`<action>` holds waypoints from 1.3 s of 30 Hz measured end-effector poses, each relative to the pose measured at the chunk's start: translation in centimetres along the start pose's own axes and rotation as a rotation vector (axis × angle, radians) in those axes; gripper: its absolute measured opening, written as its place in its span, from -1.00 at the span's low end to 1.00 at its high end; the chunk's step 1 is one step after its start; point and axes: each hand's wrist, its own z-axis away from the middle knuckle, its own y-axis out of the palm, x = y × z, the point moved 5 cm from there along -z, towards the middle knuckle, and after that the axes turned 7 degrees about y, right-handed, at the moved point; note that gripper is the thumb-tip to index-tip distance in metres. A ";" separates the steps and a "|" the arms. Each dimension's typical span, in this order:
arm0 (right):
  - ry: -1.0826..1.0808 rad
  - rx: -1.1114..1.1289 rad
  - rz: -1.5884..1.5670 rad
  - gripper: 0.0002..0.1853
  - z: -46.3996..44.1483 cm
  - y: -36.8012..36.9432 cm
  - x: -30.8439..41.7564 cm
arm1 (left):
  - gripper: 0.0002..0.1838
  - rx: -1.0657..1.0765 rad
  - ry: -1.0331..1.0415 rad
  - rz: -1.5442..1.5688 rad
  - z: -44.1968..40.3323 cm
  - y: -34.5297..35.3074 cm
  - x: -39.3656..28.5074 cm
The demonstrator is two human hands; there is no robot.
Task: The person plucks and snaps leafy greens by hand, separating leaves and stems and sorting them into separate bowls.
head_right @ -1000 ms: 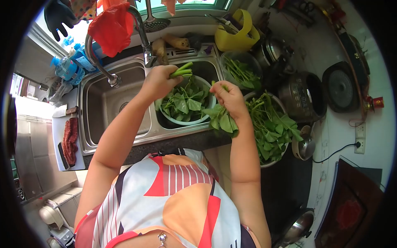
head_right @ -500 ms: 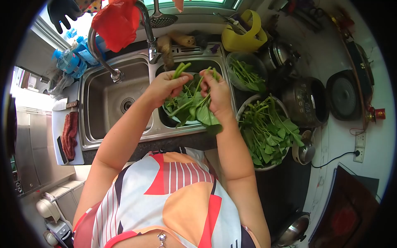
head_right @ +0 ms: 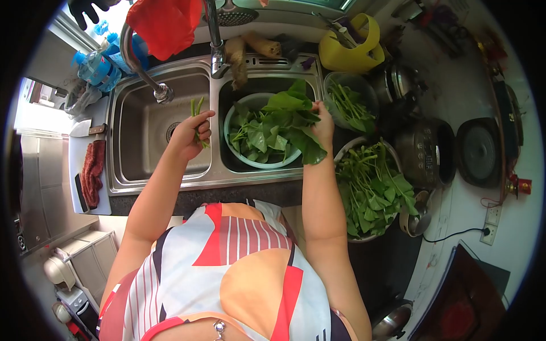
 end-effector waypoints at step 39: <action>-0.652 -0.450 0.471 -0.85 -1.9 3.4 2.4 | -0.86 -0.002 0.218 -0.549 -4.5 3.3 -0.5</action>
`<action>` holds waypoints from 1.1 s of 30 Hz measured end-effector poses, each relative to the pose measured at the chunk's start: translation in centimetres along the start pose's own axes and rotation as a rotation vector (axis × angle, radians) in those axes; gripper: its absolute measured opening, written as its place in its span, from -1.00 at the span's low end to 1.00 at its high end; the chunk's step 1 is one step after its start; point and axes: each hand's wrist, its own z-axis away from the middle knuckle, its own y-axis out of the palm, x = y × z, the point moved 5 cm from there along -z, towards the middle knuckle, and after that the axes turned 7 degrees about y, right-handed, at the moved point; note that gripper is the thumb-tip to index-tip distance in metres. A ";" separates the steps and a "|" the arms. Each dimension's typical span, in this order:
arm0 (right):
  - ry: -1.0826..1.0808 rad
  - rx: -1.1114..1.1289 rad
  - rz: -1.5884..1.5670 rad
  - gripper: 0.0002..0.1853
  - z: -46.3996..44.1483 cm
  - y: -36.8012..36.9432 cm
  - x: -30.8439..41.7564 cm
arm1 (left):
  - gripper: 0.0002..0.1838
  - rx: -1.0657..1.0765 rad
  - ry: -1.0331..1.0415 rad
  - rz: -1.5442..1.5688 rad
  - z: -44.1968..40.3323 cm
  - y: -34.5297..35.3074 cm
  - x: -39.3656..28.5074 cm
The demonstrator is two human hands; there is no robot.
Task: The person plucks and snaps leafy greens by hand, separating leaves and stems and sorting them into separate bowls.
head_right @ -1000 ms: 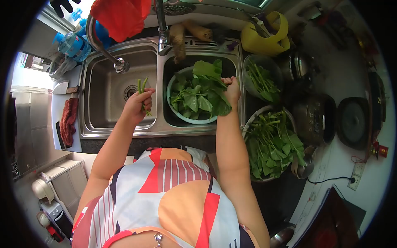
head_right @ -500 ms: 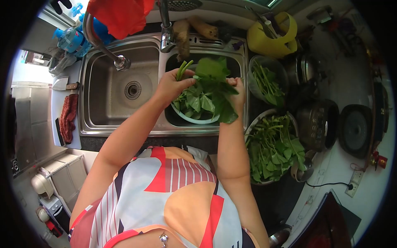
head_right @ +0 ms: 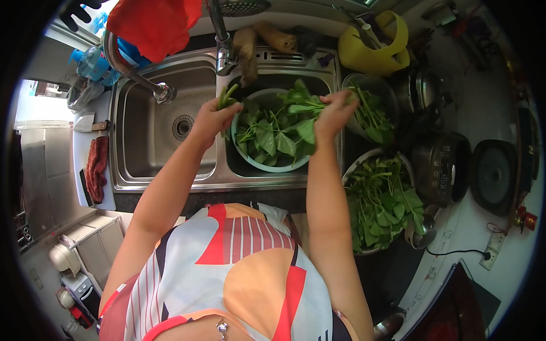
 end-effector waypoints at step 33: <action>-0.210 0.359 0.534 -0.88 14.1 -11.5 13.3 | -0.71 0.461 0.151 -0.196 -7.1 26.9 -9.1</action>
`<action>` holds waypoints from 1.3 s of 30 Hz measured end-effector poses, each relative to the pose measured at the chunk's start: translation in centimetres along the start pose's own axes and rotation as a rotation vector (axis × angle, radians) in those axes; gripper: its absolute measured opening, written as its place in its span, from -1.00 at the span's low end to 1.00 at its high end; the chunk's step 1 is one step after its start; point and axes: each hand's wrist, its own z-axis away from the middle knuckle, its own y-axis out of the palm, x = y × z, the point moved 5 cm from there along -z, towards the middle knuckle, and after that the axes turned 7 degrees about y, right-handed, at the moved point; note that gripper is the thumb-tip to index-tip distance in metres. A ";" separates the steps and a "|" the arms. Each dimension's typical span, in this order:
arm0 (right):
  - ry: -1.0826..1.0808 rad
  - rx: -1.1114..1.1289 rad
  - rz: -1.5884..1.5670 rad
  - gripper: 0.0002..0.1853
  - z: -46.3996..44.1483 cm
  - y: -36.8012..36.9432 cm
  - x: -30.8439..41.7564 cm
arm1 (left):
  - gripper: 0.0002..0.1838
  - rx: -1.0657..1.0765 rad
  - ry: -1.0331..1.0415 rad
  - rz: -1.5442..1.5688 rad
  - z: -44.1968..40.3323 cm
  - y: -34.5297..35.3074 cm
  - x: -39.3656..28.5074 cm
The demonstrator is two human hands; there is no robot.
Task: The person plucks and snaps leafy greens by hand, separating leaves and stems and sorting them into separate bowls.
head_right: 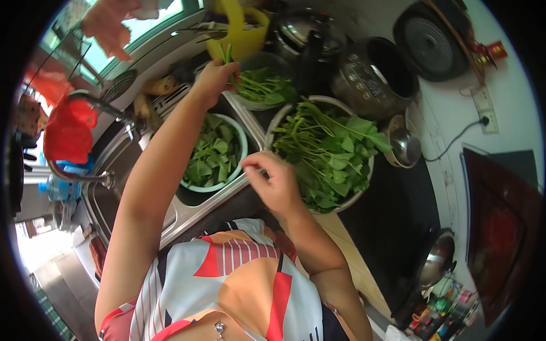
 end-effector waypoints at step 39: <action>-0.033 0.424 0.120 -0.65 -5.0 7.7 6.5 | -0.77 -0.129 0.179 0.465 19.4 -9.1 -1.1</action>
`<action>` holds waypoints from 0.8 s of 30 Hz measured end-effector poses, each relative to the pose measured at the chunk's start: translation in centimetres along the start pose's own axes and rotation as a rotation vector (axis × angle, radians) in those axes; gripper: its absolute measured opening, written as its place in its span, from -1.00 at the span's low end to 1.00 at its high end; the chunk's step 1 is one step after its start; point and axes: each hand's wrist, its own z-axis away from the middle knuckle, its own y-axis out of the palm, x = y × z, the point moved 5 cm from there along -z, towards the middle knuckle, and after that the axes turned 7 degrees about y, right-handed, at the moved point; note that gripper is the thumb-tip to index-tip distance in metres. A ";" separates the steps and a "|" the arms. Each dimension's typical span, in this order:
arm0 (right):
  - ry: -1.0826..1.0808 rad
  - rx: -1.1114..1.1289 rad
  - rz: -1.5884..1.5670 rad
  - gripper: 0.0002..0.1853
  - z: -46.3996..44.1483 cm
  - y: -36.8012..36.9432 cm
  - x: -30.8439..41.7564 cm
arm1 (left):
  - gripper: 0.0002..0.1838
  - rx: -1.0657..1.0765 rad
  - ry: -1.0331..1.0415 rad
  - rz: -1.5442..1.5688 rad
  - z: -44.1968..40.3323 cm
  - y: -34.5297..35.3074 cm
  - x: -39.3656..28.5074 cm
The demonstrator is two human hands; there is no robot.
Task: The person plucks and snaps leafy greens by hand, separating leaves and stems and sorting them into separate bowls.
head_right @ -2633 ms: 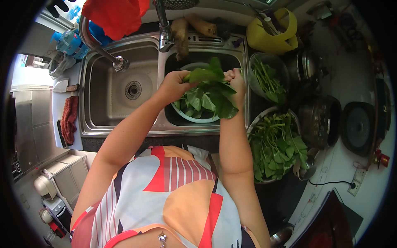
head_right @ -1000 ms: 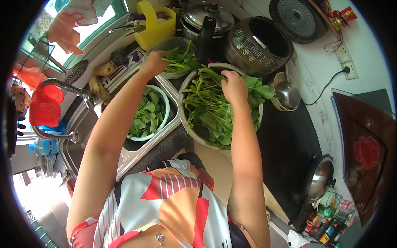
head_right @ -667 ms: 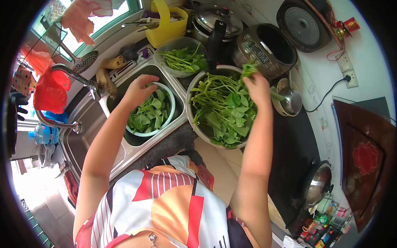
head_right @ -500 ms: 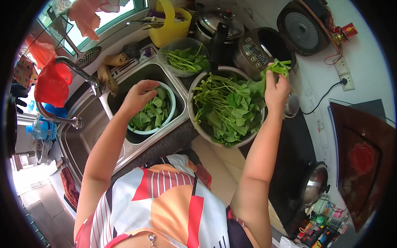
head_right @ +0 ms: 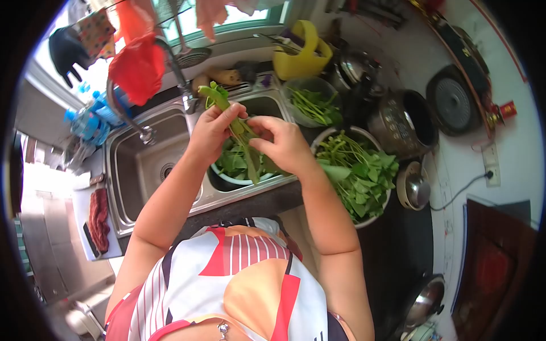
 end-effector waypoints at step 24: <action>0.111 0.156 -0.804 -0.87 -2.8 7.1 -2.2 | -0.75 0.276 -0.219 0.347 3.1 -5.2 -1.2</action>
